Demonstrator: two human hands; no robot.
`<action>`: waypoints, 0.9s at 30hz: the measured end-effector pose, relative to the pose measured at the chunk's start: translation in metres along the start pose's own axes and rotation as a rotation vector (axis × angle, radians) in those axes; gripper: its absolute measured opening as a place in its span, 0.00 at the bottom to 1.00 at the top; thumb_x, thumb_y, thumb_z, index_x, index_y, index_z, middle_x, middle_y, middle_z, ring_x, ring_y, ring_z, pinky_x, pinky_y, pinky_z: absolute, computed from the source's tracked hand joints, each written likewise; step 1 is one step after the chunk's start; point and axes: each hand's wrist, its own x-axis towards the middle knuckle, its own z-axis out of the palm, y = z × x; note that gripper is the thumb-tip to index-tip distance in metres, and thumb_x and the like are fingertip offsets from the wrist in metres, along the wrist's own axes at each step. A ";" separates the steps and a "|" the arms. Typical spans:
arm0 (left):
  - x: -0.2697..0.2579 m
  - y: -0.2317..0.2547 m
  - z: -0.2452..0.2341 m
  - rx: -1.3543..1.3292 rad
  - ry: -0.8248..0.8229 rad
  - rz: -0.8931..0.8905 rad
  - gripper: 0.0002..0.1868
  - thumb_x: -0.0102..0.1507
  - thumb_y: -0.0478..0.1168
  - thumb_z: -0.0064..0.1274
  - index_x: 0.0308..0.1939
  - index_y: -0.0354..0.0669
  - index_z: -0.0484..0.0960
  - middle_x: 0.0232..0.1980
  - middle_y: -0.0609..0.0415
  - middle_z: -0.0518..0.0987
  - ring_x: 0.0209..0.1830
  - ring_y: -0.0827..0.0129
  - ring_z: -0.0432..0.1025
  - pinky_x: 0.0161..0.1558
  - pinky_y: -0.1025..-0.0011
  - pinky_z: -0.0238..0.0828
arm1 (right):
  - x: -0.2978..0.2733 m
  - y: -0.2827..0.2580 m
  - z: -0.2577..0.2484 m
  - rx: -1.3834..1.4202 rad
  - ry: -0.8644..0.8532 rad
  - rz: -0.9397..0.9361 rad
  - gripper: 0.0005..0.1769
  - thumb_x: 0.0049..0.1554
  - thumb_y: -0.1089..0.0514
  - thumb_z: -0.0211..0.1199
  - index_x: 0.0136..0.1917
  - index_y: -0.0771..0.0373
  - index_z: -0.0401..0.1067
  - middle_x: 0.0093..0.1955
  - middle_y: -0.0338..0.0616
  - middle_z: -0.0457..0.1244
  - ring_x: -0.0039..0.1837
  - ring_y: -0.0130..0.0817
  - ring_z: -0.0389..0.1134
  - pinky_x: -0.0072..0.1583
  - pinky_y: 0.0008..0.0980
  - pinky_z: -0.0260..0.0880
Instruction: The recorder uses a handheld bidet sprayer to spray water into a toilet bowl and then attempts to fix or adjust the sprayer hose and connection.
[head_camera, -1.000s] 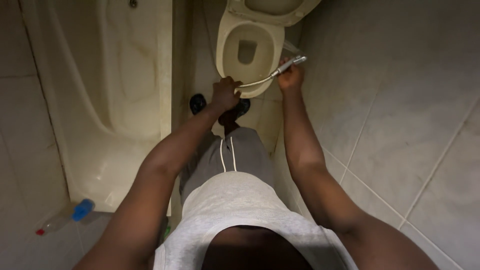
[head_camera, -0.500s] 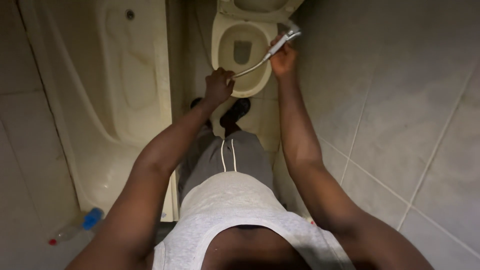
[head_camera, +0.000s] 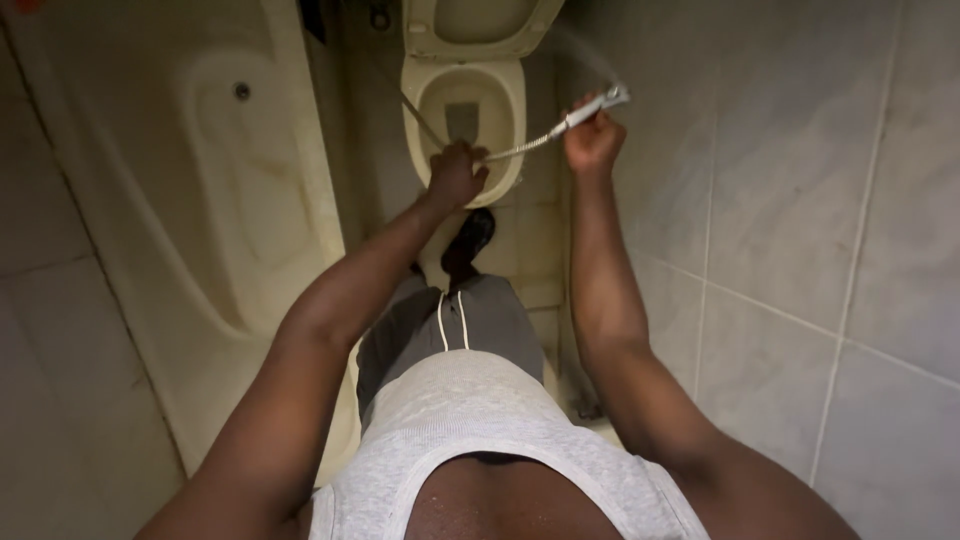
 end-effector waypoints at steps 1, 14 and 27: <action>0.003 0.000 -0.010 0.005 0.004 0.002 0.20 0.64 0.45 0.56 0.60 0.50 0.82 0.56 0.44 0.74 0.59 0.48 0.67 0.56 0.48 0.61 | 0.006 0.004 0.014 0.003 -0.005 0.000 0.16 0.62 0.59 0.48 0.59 0.63 0.71 0.52 0.47 0.65 0.53 0.43 0.64 0.59 0.49 0.63; -0.042 -0.075 -0.095 -0.077 0.264 -0.006 0.15 0.65 0.44 0.56 0.54 0.48 0.86 0.49 0.45 0.78 0.52 0.49 0.73 0.53 0.50 0.66 | 0.037 0.124 0.111 0.019 -0.163 0.145 0.12 0.63 0.58 0.49 0.54 0.65 0.70 0.49 0.52 0.65 0.49 0.47 0.63 0.54 0.48 0.64; -0.106 -0.106 -0.079 0.053 -0.061 -0.066 0.17 0.62 0.43 0.55 0.55 0.53 0.85 0.53 0.43 0.77 0.54 0.47 0.73 0.54 0.48 0.69 | -0.004 0.172 -0.034 0.110 0.166 0.145 0.13 0.63 0.58 0.46 0.50 0.68 0.68 0.43 0.55 0.63 0.43 0.45 0.60 0.48 0.42 0.64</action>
